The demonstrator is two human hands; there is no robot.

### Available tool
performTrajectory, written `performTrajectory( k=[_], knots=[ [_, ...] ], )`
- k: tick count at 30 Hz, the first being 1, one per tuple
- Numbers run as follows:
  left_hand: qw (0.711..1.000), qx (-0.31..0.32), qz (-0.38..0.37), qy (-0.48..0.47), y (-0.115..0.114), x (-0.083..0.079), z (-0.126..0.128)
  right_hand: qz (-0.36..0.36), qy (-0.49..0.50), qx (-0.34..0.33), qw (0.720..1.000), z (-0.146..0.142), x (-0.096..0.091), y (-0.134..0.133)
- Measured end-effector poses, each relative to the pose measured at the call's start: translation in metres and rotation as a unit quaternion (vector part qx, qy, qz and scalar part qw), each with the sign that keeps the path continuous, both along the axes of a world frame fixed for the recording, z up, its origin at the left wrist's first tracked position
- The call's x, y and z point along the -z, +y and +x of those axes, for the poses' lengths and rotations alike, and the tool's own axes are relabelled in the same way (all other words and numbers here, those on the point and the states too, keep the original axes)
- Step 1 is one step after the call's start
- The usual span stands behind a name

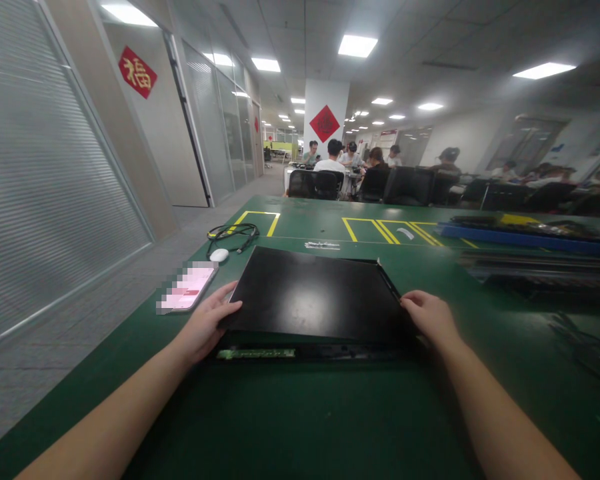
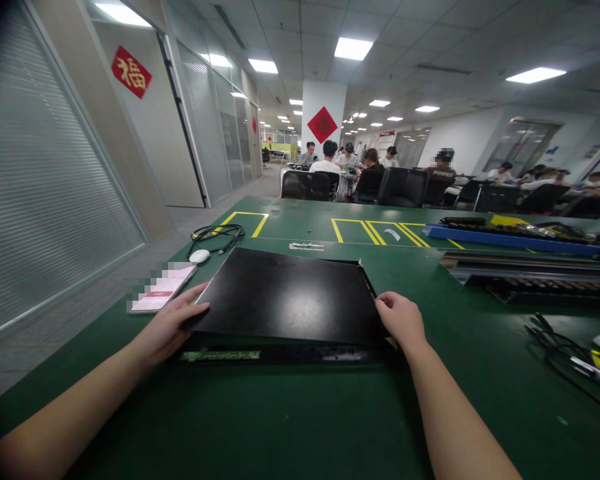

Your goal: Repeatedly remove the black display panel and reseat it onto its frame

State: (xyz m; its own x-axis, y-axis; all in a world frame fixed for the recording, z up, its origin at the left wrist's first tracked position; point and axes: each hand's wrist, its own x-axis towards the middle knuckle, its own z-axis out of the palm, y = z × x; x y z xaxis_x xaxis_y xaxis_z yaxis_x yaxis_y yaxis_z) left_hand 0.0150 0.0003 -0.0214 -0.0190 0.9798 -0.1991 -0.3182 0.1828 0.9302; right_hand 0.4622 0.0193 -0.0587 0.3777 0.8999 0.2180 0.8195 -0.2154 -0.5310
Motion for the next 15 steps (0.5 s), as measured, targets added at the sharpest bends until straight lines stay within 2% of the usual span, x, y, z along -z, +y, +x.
performTrajectory(
  k=[4, 10, 15],
  knots=[
    [1.000, -0.003, -0.005, 0.002, -0.001, -0.002, 0.001, 0.005, 0.030, -0.006, 1.000, 0.000, 0.001, 0.002],
    [1.000, -0.008, -0.003, -0.005, -0.002, -0.003, 0.002, -0.009, -0.040, -0.035, 0.999, 0.006, 0.010, 0.009],
    [1.000, -0.002, -0.006, -0.005, 0.000, -0.001, 0.001, -0.036, -0.050, -0.045, 0.997, 0.014, 0.023, 0.015]
  ],
)
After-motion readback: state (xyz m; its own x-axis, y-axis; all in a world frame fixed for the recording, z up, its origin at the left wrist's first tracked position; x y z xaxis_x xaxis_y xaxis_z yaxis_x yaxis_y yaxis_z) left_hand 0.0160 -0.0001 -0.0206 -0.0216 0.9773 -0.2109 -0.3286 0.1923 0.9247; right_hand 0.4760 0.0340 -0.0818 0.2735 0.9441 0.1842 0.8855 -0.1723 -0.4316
